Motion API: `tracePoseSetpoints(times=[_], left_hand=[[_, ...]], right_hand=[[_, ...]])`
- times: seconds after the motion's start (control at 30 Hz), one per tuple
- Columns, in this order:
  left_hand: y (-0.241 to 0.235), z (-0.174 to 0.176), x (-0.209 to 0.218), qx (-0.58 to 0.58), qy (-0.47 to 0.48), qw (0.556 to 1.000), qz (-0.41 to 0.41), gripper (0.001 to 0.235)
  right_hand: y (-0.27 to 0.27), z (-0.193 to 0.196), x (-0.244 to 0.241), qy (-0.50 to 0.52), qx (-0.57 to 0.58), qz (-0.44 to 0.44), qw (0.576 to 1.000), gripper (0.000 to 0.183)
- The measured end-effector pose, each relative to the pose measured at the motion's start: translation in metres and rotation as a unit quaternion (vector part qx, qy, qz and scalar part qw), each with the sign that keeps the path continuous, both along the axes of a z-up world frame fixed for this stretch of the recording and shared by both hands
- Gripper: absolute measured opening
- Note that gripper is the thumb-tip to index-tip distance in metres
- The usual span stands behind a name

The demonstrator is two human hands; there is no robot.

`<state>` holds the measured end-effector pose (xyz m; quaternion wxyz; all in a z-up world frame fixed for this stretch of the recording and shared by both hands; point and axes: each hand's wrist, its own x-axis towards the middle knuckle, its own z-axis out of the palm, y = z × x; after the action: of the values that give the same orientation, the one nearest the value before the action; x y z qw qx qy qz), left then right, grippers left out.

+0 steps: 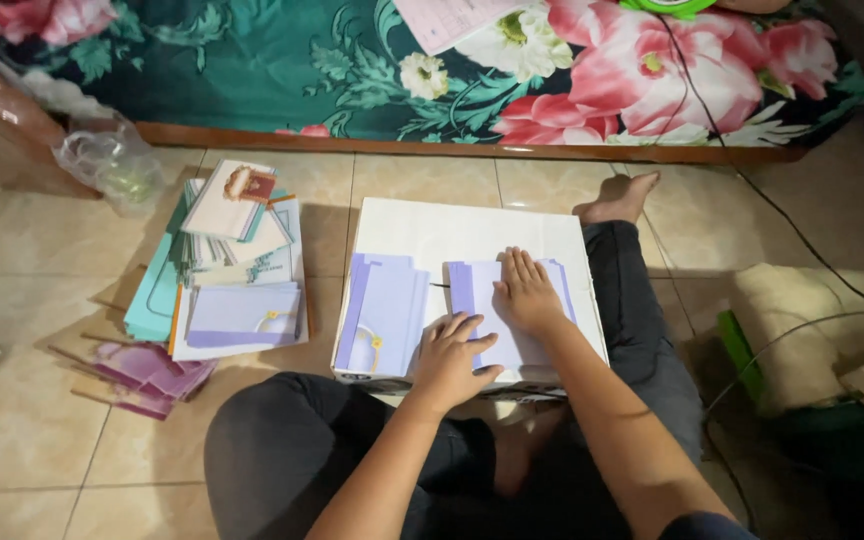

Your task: Folding paper inserts and stacking them on a box

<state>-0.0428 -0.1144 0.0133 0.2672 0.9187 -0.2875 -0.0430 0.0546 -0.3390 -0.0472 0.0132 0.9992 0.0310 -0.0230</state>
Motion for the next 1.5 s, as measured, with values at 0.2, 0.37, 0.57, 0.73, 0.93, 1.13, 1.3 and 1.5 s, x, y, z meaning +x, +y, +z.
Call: tracePoseSetpoints(times=[0.2,0.37,0.57,0.73,0.93,1.13,1.3,1.5], left_hand=[[0.002,0.004,0.002,0.017,0.026,1.000,0.001,0.051],[-0.001,0.000,0.001,0.011,0.028,1.000,0.008,0.049],[-0.001,0.010,-0.002,0.026,0.036,0.999,0.007,0.053],[-0.002,0.016,-0.004,0.039,0.046,0.998,0.025,0.071],[-0.001,0.007,-0.005,0.050,0.039,0.997,0.034,0.074],[0.035,0.008,0.004,-0.208,-0.002,0.977,0.049,0.051],[0.103,-0.027,0.047,-0.022,-0.264,0.884,0.385,0.024],[0.118,-0.080,0.063,0.014,-0.034,0.900,0.435,0.028]], right_hand=[[0.020,0.028,-0.087,0.051,0.002,-0.023,0.998,0.071],[0.021,0.033,-0.100,0.083,-0.002,-0.011,0.996,0.067],[0.011,0.009,-0.013,0.093,-0.009,-0.051,0.994,0.070],[0.014,0.004,-0.051,0.056,-0.012,-0.059,0.997,0.072],[0.023,0.018,-0.160,-0.021,-0.015,0.034,0.999,0.071],[0.028,0.021,-0.123,0.057,-0.005,0.018,0.998,0.072],[0.123,0.022,-0.079,0.045,0.187,0.171,0.966,0.061],[0.179,0.044,-0.082,0.095,0.115,0.161,0.976,0.068]])
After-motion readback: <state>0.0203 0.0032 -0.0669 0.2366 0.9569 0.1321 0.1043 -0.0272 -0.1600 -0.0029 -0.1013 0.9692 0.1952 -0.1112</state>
